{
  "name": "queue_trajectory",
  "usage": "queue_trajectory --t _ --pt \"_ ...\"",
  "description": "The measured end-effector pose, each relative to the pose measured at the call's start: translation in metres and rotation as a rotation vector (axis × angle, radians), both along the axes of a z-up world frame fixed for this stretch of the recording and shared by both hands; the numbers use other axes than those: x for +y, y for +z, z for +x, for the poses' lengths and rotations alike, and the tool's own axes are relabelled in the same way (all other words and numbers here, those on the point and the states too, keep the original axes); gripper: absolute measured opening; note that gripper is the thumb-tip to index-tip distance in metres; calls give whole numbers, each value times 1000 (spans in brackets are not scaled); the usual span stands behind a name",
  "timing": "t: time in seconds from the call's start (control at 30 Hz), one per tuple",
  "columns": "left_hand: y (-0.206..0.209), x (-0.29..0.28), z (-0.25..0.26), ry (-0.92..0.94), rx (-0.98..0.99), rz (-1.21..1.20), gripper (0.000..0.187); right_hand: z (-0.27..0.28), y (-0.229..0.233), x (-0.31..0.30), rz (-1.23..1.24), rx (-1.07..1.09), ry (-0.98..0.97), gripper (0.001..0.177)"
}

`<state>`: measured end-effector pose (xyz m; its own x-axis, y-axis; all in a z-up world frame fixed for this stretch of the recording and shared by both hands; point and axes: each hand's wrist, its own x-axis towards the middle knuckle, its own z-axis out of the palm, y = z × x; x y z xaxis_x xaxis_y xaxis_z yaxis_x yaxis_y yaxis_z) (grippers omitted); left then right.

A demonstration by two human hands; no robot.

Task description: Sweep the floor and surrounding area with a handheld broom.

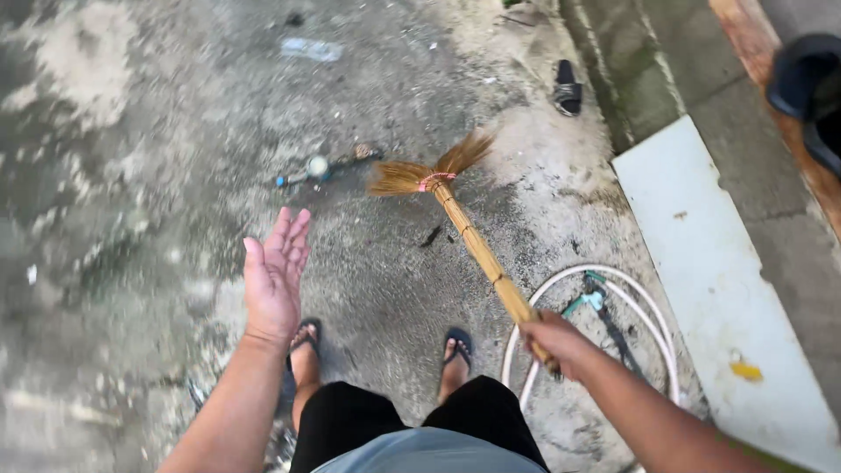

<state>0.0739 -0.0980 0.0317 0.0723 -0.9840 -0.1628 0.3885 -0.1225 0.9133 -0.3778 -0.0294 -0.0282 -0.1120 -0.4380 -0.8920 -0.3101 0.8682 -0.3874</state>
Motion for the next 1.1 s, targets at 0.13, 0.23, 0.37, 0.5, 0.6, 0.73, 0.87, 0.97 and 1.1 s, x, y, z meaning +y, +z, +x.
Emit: queue_trajectory --t 0.13,0.23,0.37,0.5,0.6,0.73,0.87,0.97,1.1 --pt "27 77 -48 149 -17 63 90 -23 1 -58 -85 62 304 29" --pt "53 120 -55 229 -16 24 89 -28 -33 -81 -20 -72 365 20" --pt "58 181 -49 364 -57 -8 87 12 -10 -74 11 -99 441 17" --pt "54 241 -44 525 -16 51 85 75 56 -33 176 -181 452 15" --pt "43 279 -36 603 2 33 84 100 -13 -26 89 -67 748 20" --pt "30 330 -37 701 7 69 84 182 7 12 78 -145 789 12" --pt "51 363 -53 768 -68 80 84 213 -38 49 237 -238 887 17" --pt "65 376 -66 853 -88 137 86 210 -69 53 416 -209 784 16" --pt "37 400 -87 967 6 126 91 177 -109 45 519 -103 864 12"
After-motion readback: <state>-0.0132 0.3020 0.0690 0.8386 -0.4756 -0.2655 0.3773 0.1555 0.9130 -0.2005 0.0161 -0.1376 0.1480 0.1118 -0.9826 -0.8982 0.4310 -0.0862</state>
